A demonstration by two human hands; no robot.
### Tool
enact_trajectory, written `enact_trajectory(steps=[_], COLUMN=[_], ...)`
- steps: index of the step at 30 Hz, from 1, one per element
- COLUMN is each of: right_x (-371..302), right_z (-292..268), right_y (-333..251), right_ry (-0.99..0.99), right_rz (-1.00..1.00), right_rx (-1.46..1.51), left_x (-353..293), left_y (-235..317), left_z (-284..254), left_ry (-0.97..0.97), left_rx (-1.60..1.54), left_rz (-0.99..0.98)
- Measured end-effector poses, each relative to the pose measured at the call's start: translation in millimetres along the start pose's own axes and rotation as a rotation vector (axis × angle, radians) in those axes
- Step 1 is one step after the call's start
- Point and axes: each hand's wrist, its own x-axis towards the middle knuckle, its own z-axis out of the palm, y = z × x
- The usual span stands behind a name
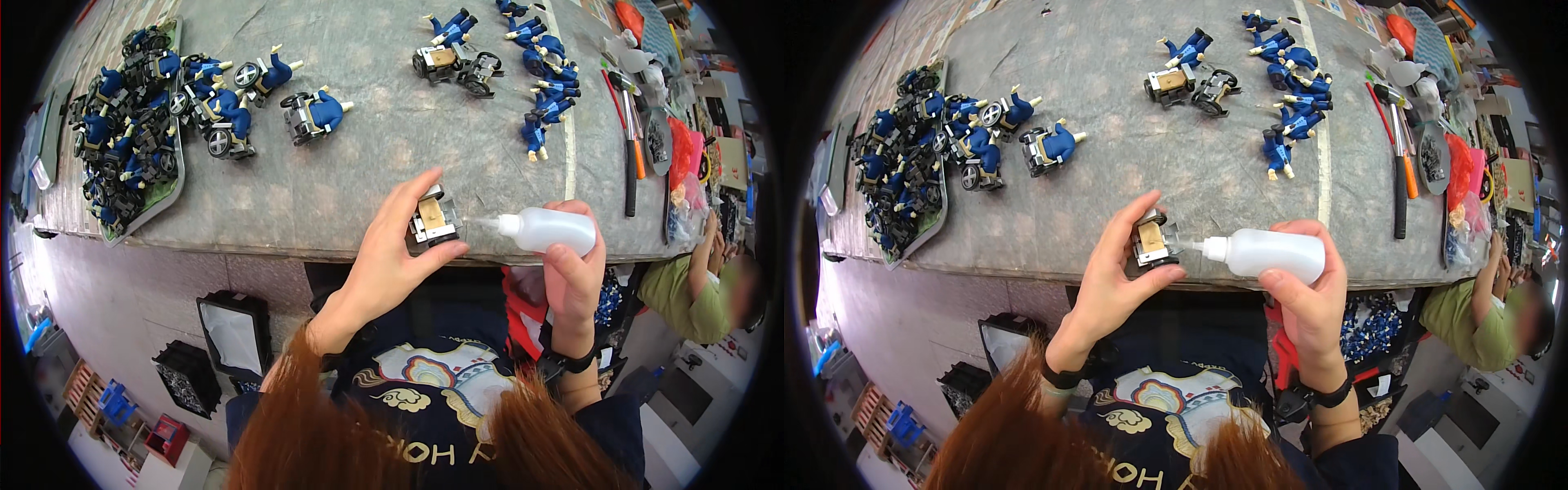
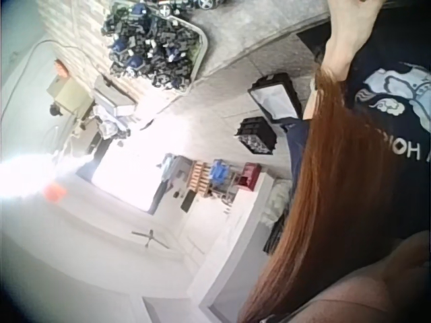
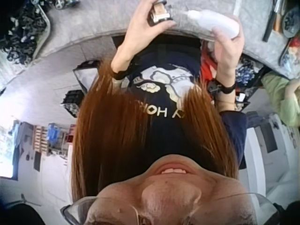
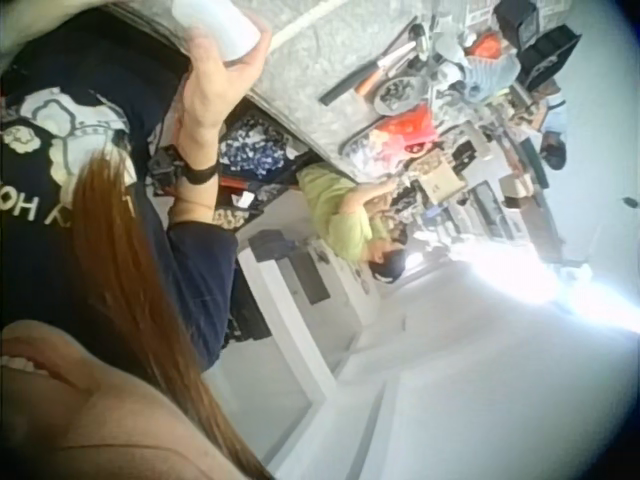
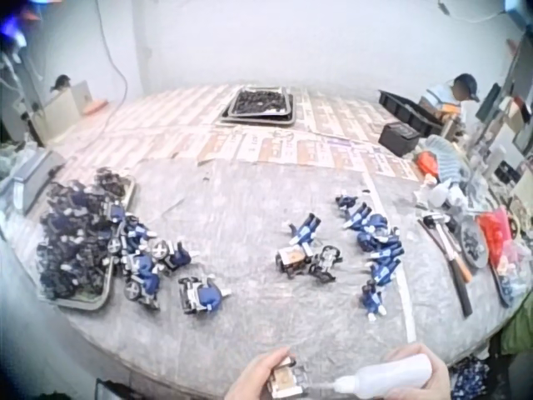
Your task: Apply adhesive and assemble plastic toy or figurine components.
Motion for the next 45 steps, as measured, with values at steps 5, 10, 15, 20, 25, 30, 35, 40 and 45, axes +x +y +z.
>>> enact_trajectory(steps=[5,10,15,20,25,30,35,40,45], right_x=[2.8,2.7,4.4,5.9,6.6,8.9,7.8,8.3,6.6], right_z=[10.7,13.7,12.5,10.0,10.5,10.3,10.5,9.2,10.0], right_y=[3.7,7.7,10.9,13.3,15.1,17.0,17.0,16.2,17.1], right_ry=[0.097,0.062,0.114,0.094,0.094,0.077,0.085,0.09,0.146], right_rz=[-0.068,-0.092,-0.053,-0.049,-0.038,-0.046,-0.032,-0.031,-0.034], right_rx=[0.052,-0.06,-0.03,-0.026,-0.001,-0.01,-0.005,-0.018,0.0], left_x=[-0.8,-0.7,-1.3,-1.2,-0.5,-0.8,-0.8,-0.8,-1.3], left_y=[1.6,1.0,2.1,1.2,1.1,1.4,1.3,1.2,0.0], left_z=[0.9,-1.8,0.6,0.5,0.5,0.2,0.1,-0.3,-0.1], left_ry=[0.024,0.004,0.01,0.007,0.014,0.014,0.008,0.015,0.018], left_rx=[-0.061,0.097,0.12,0.131,0.159,0.168,0.155,0.164,0.163], left_rz=[-0.047,0.032,0.005,0.015,0.043,0.048,0.023,0.039,0.043])
